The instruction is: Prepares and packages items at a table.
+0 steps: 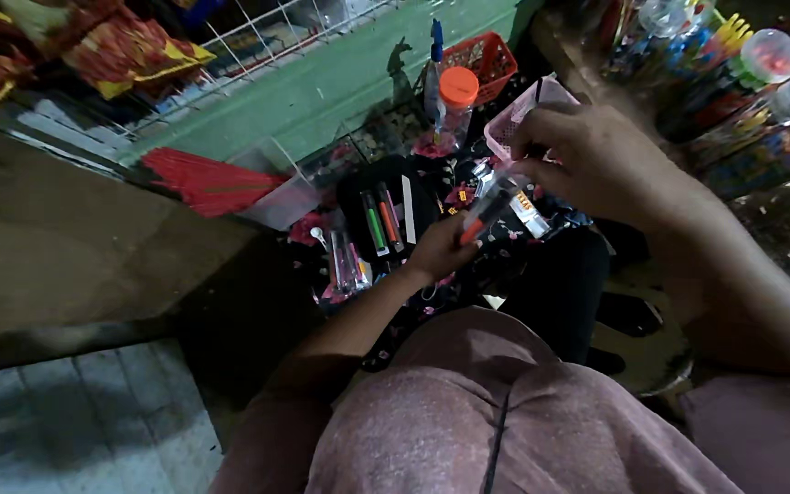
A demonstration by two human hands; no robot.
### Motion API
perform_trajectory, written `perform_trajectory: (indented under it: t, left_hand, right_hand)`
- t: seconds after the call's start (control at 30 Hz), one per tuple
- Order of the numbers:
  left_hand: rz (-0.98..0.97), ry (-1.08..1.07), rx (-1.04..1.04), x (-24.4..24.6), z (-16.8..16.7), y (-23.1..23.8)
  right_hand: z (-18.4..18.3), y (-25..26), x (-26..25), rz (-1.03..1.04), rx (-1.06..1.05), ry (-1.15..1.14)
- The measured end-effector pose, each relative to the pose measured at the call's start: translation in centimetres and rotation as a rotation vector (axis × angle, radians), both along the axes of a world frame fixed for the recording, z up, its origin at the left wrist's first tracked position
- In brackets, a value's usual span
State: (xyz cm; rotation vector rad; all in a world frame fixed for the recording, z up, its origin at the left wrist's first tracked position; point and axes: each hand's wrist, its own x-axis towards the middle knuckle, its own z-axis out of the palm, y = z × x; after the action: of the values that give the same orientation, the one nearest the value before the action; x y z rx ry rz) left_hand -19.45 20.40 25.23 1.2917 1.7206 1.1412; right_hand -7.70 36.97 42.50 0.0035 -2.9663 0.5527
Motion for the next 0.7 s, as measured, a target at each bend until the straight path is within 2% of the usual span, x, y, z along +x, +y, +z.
perform_trajectory:
  t: [0.1, 0.23, 0.37, 0.43, 0.53, 0.63, 0.7]
  left_hand:
    - [-0.034, -0.171, -0.065, -0.4, 0.5, -0.7]
    - [-0.077, -0.337, -0.015, -0.4, 0.9, -1.4]
    - [-0.076, -0.345, -0.017, -0.3, 1.1, -1.6]
    - [-0.078, -0.294, -0.051, -0.4, 1.2, -1.5]
    - [-0.047, -0.039, -0.118, -0.6, 1.6, -1.6]
    - [-0.005, 0.242, -0.167, -0.8, 2.5, -1.7]
    - [-0.022, 0.326, -0.245, -1.0, 3.8, -1.8]
  right_hand:
    - [-0.8, 0.5, 1.0, -0.036, -0.074, 0.085]
    - [-2.1, 0.5, 1.7, -0.079, -0.156, 0.021]
    - [-3.5, 0.7, 1.7, -0.049, -0.229, 0.046]
    - [-3.5, 0.9, 1.7, -0.028, -0.297, 0.018]
    - [-3.0, 1.4, 2.0, -0.02, -0.394, -0.105]
    - [-3.2, 1.5, 2.4, -0.06, -0.37, -0.136]
    - [-3.6, 1.1, 2.7, -0.15, -0.36, -0.133]
